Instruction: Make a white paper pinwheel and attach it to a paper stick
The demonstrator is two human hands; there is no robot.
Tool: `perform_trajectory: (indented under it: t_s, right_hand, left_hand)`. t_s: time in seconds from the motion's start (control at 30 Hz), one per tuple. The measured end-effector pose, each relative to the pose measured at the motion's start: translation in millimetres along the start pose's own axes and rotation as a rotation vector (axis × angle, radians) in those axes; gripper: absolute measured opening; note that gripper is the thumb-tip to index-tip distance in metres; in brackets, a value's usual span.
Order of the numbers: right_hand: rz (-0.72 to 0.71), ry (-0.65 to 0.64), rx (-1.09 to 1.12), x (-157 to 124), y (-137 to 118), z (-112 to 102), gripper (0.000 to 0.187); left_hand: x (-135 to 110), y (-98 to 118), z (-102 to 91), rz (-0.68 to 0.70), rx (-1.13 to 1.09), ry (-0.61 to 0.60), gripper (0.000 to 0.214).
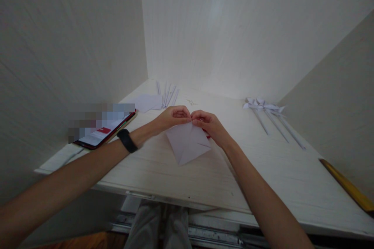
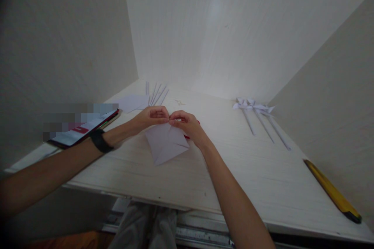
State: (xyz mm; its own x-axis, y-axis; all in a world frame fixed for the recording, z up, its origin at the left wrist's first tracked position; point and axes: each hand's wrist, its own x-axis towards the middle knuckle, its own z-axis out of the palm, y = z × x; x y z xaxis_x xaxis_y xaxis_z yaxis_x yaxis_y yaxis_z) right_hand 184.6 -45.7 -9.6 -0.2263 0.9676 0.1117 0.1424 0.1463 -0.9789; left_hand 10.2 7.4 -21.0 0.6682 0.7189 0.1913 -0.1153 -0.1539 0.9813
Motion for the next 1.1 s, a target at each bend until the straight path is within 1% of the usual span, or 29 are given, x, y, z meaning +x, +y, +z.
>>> perform_trajectory:
  t_s: [0.17, 0.37, 0.57, 0.67, 0.77, 0.93, 1.0, 1.1]
  right_hand:
    - [-0.07, 0.037, -0.039, 1, 5, 3, 0.024]
    - [-0.108, 0.066, -0.09, 1, 4, 5, 0.024]
    - [-0.311, 0.124, -0.215, 6, 10, 5, 0.02]
    - [-0.359, 0.142, -0.244, 7, 13, 5, 0.017]
    - [-0.375, 0.146, -0.249, 7, 16, 5, 0.016]
    - [-0.397, 0.171, -0.237, 9, 18, 5, 0.014]
    - [-0.381, 0.171, -0.228, 9, 16, 5, 0.015]
    - [-0.324, 0.137, -0.169, 7, 10, 4, 0.016]
  left_hand:
    - [1, -2, 2.0, 0.034, 0.009, 0.004, 0.028]
    - [1, 0, 3.9, 0.008, -0.001, 0.035, 0.031]
    - [2, -5, 3.3, 0.01, -0.041, 0.067, 0.031]
    - [1, -6, 3.5, -0.015, -0.066, 0.061, 0.027]
    - [0, -5, 3.8, -0.052, -0.086, 0.049, 0.024]
    - [-2, -3, 5.1, -0.068, -0.092, 0.046, 0.024]
    - [-3, -2, 5.8, -0.085, -0.093, 0.052, 0.024]
    - [-3, -1, 6.1, -0.094, -0.113, 0.06, 0.023]
